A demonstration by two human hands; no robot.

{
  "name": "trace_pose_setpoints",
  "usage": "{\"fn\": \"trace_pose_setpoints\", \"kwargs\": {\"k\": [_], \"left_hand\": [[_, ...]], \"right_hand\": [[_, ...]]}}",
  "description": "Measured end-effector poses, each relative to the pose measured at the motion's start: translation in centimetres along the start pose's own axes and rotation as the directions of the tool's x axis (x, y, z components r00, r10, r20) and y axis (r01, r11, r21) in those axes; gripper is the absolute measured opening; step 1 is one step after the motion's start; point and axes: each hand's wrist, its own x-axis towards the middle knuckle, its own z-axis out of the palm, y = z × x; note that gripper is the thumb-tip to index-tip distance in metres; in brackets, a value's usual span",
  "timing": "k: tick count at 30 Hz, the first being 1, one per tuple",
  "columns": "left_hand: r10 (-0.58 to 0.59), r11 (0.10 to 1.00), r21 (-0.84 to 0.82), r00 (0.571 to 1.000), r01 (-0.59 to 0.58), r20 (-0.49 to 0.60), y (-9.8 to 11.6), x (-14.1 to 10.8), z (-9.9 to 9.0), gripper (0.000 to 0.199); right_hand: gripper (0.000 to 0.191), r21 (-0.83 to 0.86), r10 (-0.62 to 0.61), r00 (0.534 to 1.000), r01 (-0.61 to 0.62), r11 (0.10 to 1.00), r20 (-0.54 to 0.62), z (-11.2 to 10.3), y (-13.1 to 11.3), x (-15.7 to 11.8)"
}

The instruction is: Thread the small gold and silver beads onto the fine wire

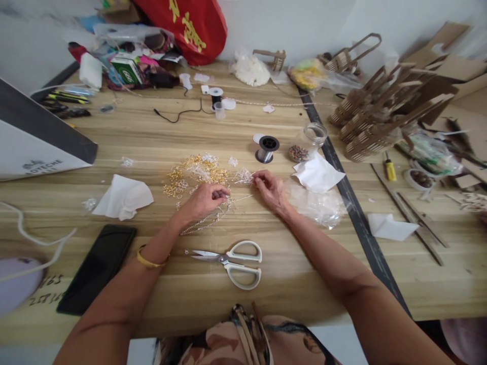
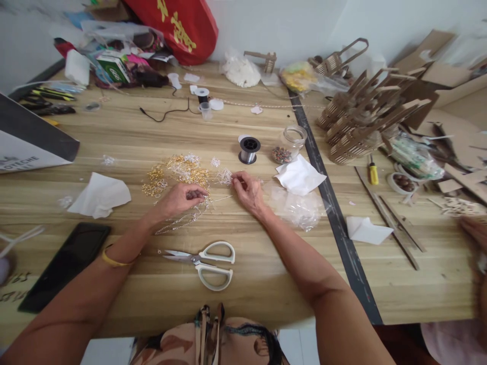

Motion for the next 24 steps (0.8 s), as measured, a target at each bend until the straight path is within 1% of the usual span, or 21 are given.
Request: {"fn": "trace_pose_setpoints", "kwargs": {"k": [2, 5, 9, 12, 15, 17, 21, 24], "left_hand": [[0.005, 1.0, -0.025, 1.0, -0.005, -0.014, 0.0, 0.0, 0.1, 0.015], [-0.003, 0.991, -0.13, 1.0, -0.001, -0.03, 0.3, -0.1, 0.1, 0.016], [-0.018, 0.96, -0.281, 0.998, 0.002, -0.053, 0.8, 0.0, 0.3, 0.019], [-0.046, 0.93, -0.366, 0.998, 0.028, -0.041, 1.1, 0.0, 0.5, 0.022], [-0.07, 0.896, -0.441, 0.997, 0.048, -0.035, 1.2, 0.0, 0.7, 0.021], [-0.08, 0.874, -0.484, 0.996, 0.05, -0.04, 1.1, 0.0, 0.9, 0.021], [-0.073, 0.85, -0.525, 0.997, 0.044, -0.035, 0.9, 0.1, 1.2, 0.019], [-0.065, 0.841, -0.539, 0.997, 0.038, -0.032, 0.8, 0.2, 1.2, 0.017]], "right_hand": [[0.023, -0.002, -0.025, 1.0, 0.025, 1.0, 0.002, 0.1, -0.5, -0.1], [0.024, 0.018, -0.068, 0.997, 0.067, 0.998, 0.037, 0.4, -1.5, -0.3], [0.027, 0.033, -0.116, 0.984, 0.112, 0.993, 0.133, 1.0, -3.0, -0.6], [0.027, 0.041, -0.127, 0.966, 0.121, 0.992, 0.226, 1.5, -3.8, -0.9], [0.025, 0.072, -0.111, 0.941, 0.092, 0.993, 0.32, 2.0, -3.9, -1.1], [0.024, 0.082, -0.093, 0.928, 0.068, 0.994, 0.36, 2.2, -3.7, -1.3], [0.021, 0.058, -0.073, 0.927, 0.055, 0.997, 0.369, 2.5, -3.2, -1.2], [0.02, 0.072, -0.057, 0.925, 0.032, 0.997, 0.376, 2.7, -3.0, -1.2]]}}
